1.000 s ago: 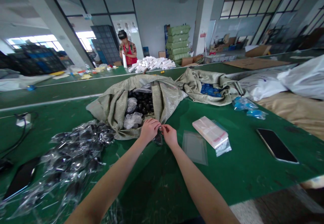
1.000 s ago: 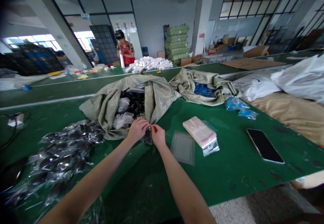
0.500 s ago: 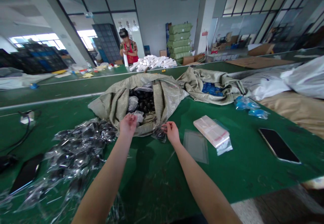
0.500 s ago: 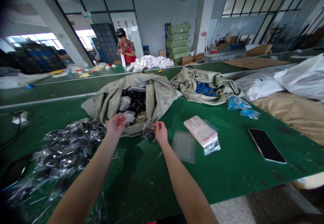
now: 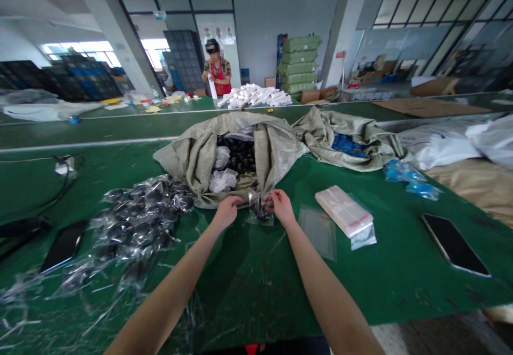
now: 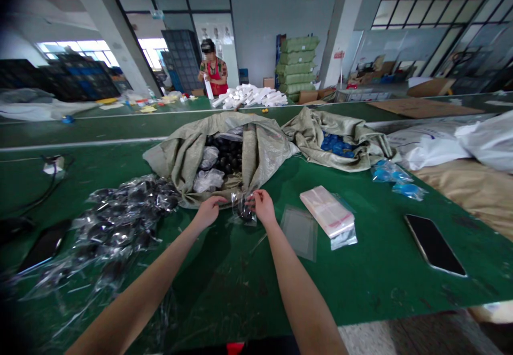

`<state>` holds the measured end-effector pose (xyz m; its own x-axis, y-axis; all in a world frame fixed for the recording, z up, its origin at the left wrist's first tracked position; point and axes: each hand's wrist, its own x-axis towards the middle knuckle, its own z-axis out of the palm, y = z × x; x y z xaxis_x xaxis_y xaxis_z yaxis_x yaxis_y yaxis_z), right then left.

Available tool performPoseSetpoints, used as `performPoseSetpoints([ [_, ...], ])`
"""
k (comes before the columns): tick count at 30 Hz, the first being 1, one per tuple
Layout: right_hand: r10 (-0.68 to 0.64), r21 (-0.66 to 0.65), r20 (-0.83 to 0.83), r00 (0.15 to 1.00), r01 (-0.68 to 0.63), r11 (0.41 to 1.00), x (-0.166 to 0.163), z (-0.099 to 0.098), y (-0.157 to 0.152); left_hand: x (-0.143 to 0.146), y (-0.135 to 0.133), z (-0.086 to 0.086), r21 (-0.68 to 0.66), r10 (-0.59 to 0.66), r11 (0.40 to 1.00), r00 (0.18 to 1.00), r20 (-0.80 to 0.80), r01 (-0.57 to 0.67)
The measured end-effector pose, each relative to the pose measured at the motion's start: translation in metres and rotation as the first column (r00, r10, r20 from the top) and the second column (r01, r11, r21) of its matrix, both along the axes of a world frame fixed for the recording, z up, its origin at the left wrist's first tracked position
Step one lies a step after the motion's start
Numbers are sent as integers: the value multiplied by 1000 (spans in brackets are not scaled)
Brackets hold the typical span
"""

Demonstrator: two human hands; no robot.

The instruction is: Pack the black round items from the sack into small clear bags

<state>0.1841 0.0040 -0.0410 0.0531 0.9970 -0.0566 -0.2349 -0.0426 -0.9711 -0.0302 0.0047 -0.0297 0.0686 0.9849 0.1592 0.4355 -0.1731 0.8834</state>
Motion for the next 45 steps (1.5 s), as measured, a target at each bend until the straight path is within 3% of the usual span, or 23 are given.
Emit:
performPoseSetpoints([
  [7, 65, -66, 22, 998, -64, 996, -3, 4, 2, 1, -6, -5, -90, -62, 995, 992, -113, 52],
  [14, 93, -94, 31, 995, -89, 992, -1, 1, 4, 8, -3, -13, -139, -153, 980, 987, -57, 143],
  [18, 105, -82, 40, 994, -102, 991, 8, -1, 6, 7, 0, -17, -148, -139, 980, 989, -41, 131],
  [26, 152, -56, 210, 966, -143, 988, 19, -11, 4, 3, -2, -17, -118, -133, 985, 990, -44, 127],
  [32, 109, -4, 346, 932, -114, 993, 21, -18, 4, -2, 1, -19, -79, -89, 993, 994, -57, 85],
  [45, 140, 80, 359, 923, -180, 980, 19, -17, 1, -5, 0, -16, 5, -53, 999, 997, -52, 53],
])
